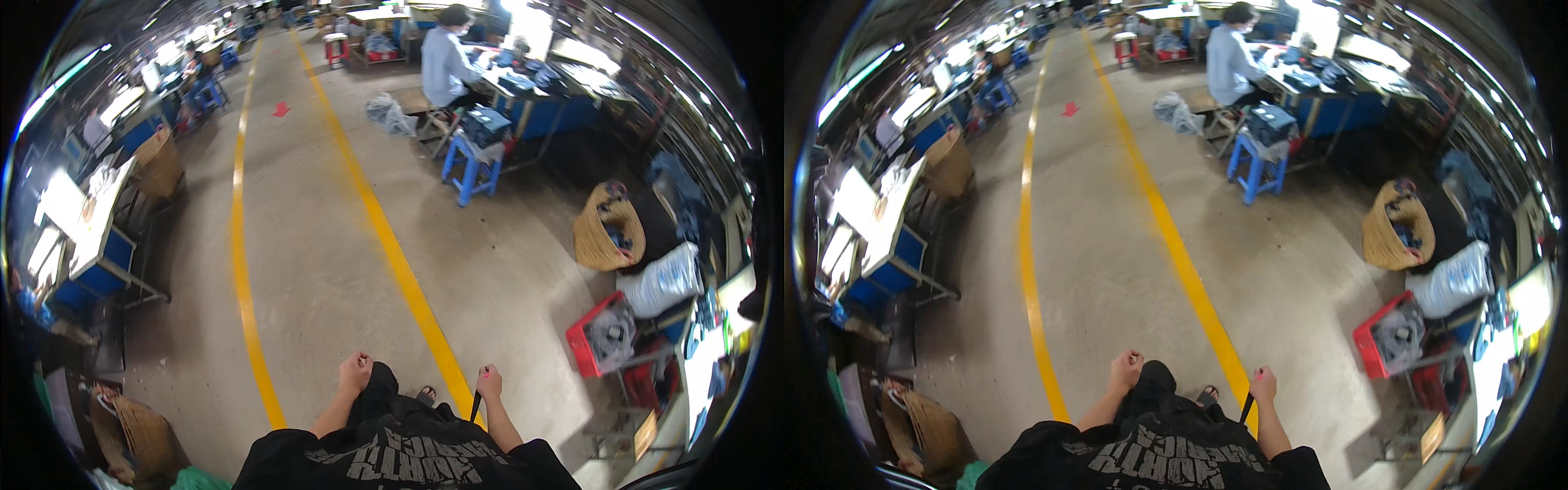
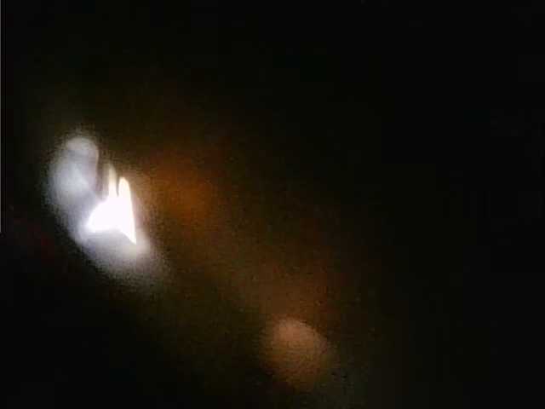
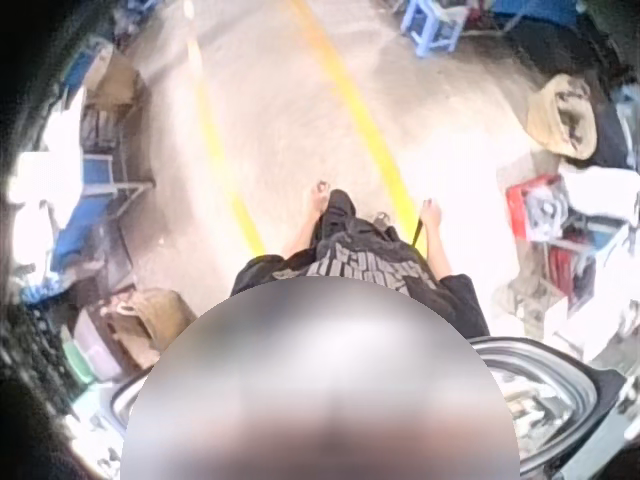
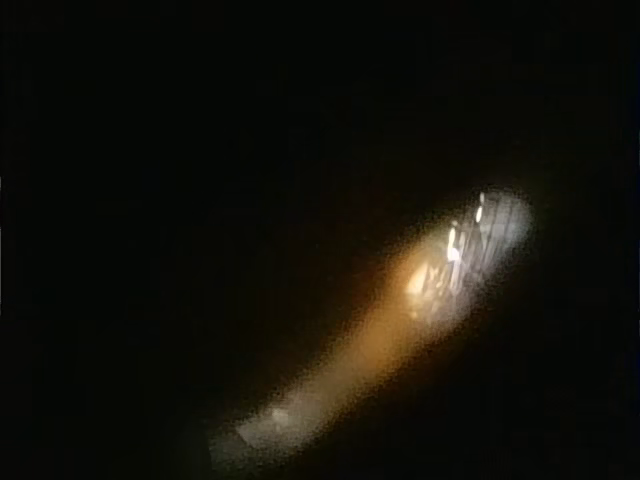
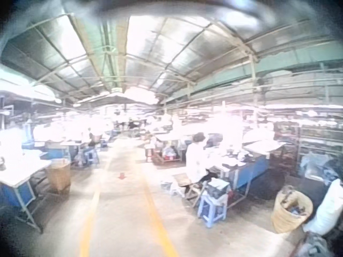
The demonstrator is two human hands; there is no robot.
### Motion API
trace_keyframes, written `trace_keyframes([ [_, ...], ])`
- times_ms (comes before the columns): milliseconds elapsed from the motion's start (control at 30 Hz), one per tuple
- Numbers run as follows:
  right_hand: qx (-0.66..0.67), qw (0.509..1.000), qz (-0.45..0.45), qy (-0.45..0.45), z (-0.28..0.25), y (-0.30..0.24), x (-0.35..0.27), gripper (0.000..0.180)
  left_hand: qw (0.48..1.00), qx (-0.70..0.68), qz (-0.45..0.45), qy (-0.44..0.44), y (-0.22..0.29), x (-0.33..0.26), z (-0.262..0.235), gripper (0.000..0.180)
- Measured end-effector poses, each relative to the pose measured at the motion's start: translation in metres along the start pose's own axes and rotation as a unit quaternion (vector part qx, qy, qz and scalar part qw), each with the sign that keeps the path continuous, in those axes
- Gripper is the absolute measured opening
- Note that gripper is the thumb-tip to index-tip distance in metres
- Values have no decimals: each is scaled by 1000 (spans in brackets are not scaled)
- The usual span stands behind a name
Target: The person walks through a factory floor, picks up a plastic bag, places it on a table, and writes on a label attached to the bag using a pink pen. The person then moves the bag and continues writing on another label.
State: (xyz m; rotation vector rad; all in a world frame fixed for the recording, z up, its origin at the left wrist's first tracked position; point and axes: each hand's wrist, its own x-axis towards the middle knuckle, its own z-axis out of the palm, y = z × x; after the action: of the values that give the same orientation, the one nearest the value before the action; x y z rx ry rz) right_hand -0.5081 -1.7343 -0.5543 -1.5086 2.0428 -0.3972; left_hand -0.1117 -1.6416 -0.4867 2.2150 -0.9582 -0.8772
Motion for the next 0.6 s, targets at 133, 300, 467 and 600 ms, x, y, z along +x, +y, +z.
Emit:
trace_keyframes([
  [133, -7, 996, -84, -40, 34, -87, 83, 23, 983, -77, -122, 111, -36, 49, 4, 29],
  [300, -126, 979, -82, -140, 106, -151, 159, 26, 970, -87, -173, 144, -52, 148, -17, 29],
  [467, -117, 972, -128, -162, 167, -256, 258, 30, 979, -94, -120, 135, -1, 307, -99, 29],
  [600, -80, 963, -205, -155, 213, -386, 328, 30, 992, -67, -88, 57, 31, 404, -141, 29],
])
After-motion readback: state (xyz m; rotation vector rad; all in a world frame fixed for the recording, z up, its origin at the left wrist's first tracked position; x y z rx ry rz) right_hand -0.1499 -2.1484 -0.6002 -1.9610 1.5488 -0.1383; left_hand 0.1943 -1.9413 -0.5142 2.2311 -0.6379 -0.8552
